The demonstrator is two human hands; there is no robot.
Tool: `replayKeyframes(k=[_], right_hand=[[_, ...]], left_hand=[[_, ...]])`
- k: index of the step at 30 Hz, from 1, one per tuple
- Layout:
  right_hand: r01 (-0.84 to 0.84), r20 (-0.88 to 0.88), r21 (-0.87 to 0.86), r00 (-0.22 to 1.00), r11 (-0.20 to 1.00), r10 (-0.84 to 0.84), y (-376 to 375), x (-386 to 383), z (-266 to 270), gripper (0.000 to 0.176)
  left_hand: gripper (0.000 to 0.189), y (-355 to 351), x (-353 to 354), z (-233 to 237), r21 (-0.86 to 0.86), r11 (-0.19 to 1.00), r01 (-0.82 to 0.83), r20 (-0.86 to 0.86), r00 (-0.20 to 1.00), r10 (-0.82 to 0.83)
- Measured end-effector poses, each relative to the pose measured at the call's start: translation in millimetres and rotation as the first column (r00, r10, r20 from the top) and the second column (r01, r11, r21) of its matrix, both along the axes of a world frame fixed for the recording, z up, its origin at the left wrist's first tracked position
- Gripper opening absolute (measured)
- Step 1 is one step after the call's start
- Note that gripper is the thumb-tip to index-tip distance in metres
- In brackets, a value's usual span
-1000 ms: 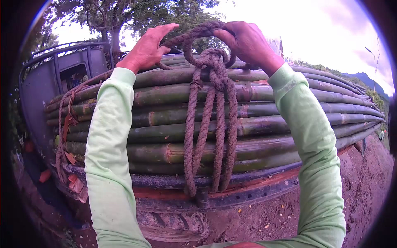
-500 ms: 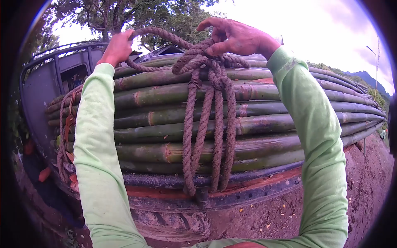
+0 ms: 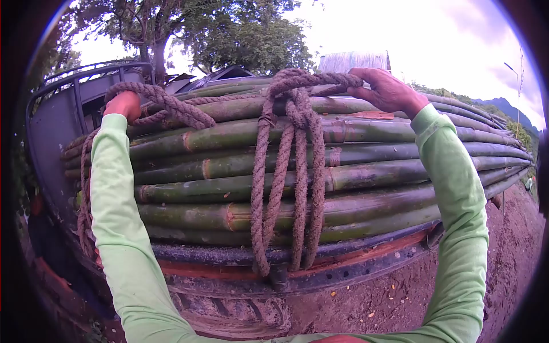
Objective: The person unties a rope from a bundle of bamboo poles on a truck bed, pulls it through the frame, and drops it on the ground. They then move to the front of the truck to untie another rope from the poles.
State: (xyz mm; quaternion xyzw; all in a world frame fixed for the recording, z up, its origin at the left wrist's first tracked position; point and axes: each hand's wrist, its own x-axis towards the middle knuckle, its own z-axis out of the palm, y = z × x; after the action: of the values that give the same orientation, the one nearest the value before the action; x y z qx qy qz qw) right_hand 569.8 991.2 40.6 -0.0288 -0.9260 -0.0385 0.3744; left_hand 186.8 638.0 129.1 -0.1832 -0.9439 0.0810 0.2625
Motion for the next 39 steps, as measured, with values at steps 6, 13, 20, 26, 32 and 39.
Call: replayKeyframes(k=[6, 13, 20, 26, 32, 39], right_hand=[[-0.291, -0.112, -0.111, 0.954, 0.950, 0.279, -59, -1, 16, 0.029], [0.046, -0.047, 0.244, 0.998, 0.969, -0.035, -87, 60, 11, 0.028], [-0.153, -0.079, 0.441, 0.975, 0.884, 0.208, -120, 4, -28, 0.018], [-0.021, -0.056, 0.487, 0.997, 0.873, 0.056, -122, -15, -50, 0.021], [0.041, -0.067, 0.505, 0.998, 0.862, -0.008, -99, 3, -52, 0.021], [0.086, -0.112, 0.506, 0.993, 0.858, -0.033, -100, -5, -51, 0.020]], left_hand=[[0.067, -4, 53, -26, 0.135, 0.703, 0.698, 0.558, 0.532, -0.636], [0.059, -104, 67, -126, 0.959, -0.008, 0.283, -0.080, 0.242, -0.967], [0.026, 3, 155, -86, 0.354, 0.418, 0.836, -0.384, 0.538, -0.750], [0.046, 174, 146, -60, 0.180, 0.528, 0.830, 0.000, 0.537, -0.844], [0.024, 199, 109, -49, 0.784, 0.448, 0.429, 0.335, 0.314, -0.888], [0.015, 216, 101, -48, 0.801, 0.418, 0.428, 0.356, 0.220, -0.908]])
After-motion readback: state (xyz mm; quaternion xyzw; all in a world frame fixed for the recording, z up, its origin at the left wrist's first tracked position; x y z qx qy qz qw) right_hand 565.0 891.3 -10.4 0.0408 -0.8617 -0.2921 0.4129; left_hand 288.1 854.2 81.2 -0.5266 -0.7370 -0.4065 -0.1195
